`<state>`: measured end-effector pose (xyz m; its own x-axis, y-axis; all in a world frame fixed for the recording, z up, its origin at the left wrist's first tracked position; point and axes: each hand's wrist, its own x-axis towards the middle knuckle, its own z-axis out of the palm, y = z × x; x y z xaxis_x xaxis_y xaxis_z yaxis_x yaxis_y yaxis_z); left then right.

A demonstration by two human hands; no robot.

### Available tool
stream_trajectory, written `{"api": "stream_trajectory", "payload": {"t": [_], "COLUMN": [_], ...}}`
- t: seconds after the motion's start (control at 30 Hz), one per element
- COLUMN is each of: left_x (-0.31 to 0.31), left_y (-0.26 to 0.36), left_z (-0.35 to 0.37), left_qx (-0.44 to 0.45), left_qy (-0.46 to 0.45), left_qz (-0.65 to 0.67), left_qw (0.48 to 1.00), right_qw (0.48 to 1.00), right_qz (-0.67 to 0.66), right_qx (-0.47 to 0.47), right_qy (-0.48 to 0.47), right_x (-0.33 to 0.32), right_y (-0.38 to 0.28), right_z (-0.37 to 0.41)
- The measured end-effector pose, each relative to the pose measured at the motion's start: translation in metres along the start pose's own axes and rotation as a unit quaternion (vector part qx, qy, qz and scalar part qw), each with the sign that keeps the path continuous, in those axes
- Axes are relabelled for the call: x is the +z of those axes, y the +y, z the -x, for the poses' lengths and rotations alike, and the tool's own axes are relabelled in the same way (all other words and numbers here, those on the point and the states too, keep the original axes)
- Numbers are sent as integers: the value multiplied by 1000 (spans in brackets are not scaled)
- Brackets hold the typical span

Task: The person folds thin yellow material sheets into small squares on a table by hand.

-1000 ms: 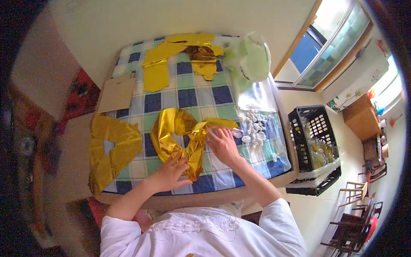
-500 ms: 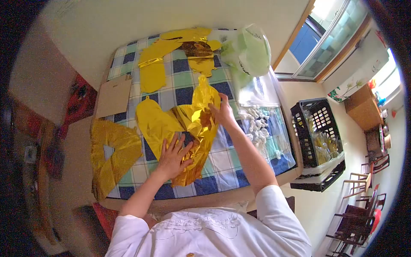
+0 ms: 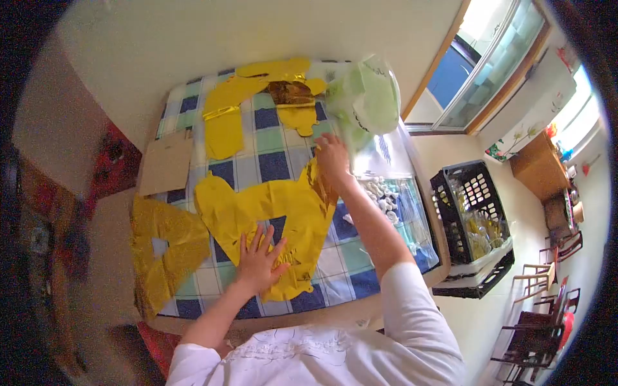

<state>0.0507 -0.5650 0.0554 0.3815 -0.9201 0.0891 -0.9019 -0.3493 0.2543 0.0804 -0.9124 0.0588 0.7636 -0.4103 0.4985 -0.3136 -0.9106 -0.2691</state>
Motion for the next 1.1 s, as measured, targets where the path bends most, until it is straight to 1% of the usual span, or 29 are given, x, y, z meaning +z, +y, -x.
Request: {"api": "stream_trajectory", "payload": {"t": [0.07, 0.1, 0.17, 0.2, 0.3, 0.33, 0.4, 0.43, 0.5, 0.53, 0.6, 0.7, 0.77, 0.8, 0.83, 0.87, 0.97, 1.03, 1.1], "left_x": [-3, -4, 1, 1, 0, -2, -13, -17, -26, -31, -35, -19, -17, -10, -5, 1, 19, 11, 11], "left_y": [2, 2, 1, 0, 1, 1, -3, -5, -22, -33, -57, -76, -74, -74, -76, -79, -79, -77, -79], "left_z": [1, 1, 1, 1, 0, 0, -7, -13, -48, -73, -123, -196, -233, -246, -259, -270, -266, -264, -266], "left_qx": [-5, -8, 0, 4, 2, 0, 13, 20, 30, 35, 29, 10, -4, -20, -34, -49, -58, -67, -73], "left_qy": [2, 5, 21, 26, 45, 45, 82, 99, 143, 166, 141, 123, 120, 103, 86, 67, 84, 57, 50], "left_qz": [8, 12, 3, -1, 31, 44, 92, 118, 127, 131, 76, 72, 84, 72, 59, 45, -19, 5, 13], "left_qw": [1000, 1000, 1000, 1000, 999, 998, 992, 988, 981, 977, 987, 990, 989, 992, 994, 995, 995, 996, 996], "right_qw": [997, 997, 991, 979, 998, 999, 990, 986, 971, 952, 901, 909, 895, 887, 901, 921, 961, 971, 981], "right_qz": [43, 11, 84, 120, 48, 5, -79, -108, -165, -212, -304, -266, -283, -291, -290, -280, -242, -207, -143], "right_qx": [-64, -76, -41, -22, -4, 30, 99, 92, 80, 114, 181, 158, 159, 159, 141, 135, 121, 115, 107], "right_qy": [-27, 29, -98, -161, -28, -39, -59, -90, -155, -189, -253, -279, -307, -321, -290, -234, -65, 47, 76], "right_x": [36, 44, 51, 56, 75, 66, 45, 42, 38, 39, 46, 30, 11, 6, 13, 23, 70, 94, 102], "right_y": [15, 9, 8, 8, 20, 13, 4, 6, 14, 20, 31, 22, 3, -1, 5, 14, 47, 60, 58], "right_z": [-27, -36, -59, -69, -85, -89, -97, -101, -104, -105, -109, -100, -98, -101, -106, -114, -138, -151, -153]}}
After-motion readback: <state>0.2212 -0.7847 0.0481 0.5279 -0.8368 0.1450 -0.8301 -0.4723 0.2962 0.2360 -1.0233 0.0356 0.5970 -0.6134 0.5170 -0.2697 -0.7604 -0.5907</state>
